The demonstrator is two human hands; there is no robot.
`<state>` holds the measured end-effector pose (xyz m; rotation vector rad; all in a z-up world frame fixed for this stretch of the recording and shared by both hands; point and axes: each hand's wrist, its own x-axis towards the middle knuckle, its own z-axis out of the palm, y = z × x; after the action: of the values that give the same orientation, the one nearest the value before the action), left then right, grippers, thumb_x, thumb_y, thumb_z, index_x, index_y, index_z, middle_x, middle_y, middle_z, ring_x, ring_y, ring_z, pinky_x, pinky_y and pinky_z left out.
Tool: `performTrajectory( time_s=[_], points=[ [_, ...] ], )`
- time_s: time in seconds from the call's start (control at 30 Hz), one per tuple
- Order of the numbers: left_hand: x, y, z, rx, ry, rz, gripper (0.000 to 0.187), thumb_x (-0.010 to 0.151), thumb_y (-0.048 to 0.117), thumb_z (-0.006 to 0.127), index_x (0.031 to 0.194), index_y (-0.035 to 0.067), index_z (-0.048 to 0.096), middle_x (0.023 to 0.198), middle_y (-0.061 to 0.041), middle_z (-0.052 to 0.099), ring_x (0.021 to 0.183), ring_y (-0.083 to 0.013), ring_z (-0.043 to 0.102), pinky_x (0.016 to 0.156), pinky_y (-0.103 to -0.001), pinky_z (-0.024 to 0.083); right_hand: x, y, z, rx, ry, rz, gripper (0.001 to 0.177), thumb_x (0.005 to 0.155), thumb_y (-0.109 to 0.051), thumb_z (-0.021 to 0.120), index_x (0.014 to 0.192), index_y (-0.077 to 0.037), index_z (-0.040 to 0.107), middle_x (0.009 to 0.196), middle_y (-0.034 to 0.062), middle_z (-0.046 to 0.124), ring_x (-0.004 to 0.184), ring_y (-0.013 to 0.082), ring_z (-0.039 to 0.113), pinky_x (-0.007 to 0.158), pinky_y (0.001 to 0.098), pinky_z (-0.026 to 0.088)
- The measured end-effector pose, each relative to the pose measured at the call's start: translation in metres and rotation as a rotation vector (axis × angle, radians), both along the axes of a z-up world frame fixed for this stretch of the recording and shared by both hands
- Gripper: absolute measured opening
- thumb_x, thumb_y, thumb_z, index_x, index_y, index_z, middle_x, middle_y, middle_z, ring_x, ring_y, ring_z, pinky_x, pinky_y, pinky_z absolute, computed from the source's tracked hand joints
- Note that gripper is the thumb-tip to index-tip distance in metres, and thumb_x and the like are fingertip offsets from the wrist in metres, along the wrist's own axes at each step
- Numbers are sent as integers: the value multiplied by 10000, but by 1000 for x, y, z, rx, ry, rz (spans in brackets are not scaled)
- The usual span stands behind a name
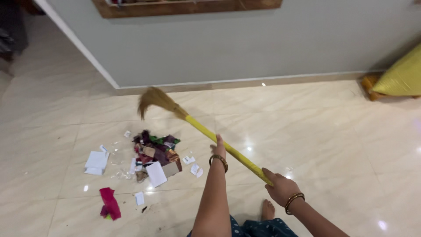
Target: The person sweeps debris including paper scraps and fabric pieces across a tiled floor using a broom, gathering the items into a pile near a doorway.
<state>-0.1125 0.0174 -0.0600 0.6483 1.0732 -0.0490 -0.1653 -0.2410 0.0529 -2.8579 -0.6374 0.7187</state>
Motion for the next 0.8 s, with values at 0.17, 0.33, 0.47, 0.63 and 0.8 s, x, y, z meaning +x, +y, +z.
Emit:
performTrajectory(
  time_s=[0.17, 0.33, 0.47, 0.63, 0.8],
  points=[
    [32, -43, 9, -97, -208, -516, 1086, 753, 880, 187, 1617, 225, 232, 1711, -42, 183, 1559, -217, 176, 1228, -586, 132, 12, -96, -77, 213, 215, -446, 649, 824, -317, 785, 1426, -244, 552, 869, 99, 769, 745, 210, 744, 719, 356, 587],
    [58, -74, -30, 520, 94, -965, 1065, 882, 865, 201, 1559, 64, 387, 1643, -195, 338, 1528, -352, 306, 1246, -484, 250, -5, -210, -131, 549, 458, -1057, 611, 859, -138, 754, 1440, -126, 565, 700, 113, 618, 469, 188, 514, 414, 351, 406],
    [71, -105, -29, 803, 143, -1305, 1035, 961, 810, 136, 1483, -5, 503, 1578, -258, 436, 1484, -396, 389, 1216, -500, 308, -15, -284, -139, 724, 508, -1362, 452, 895, -116, 709, 1330, -43, 611, 680, 90, 555, 482, 184, 483, 424, 347, 385],
    [98, -194, 35, 898, 278, -1562, 859, 981, 731, 247, 1547, 103, 400, 1631, -155, 354, 1506, -337, 313, 1217, -559, 267, 22, -368, -130, 828, 560, -1532, 298, 948, -139, 645, 1183, 36, 585, 684, 89, 531, 479, 174, 467, 418, 330, 392],
    [131, -281, 105, 1212, 172, -1534, 885, 960, 724, 368, 1651, 249, 86, 1726, -36, 38, 1590, -251, 12, 1275, -555, 54, 56, -434, -130, 757, 711, -1537, 268, 940, -142, 681, 1050, 37, 514, 632, 86, 474, 433, 200, 405, 366, 357, 341]
  ],
)
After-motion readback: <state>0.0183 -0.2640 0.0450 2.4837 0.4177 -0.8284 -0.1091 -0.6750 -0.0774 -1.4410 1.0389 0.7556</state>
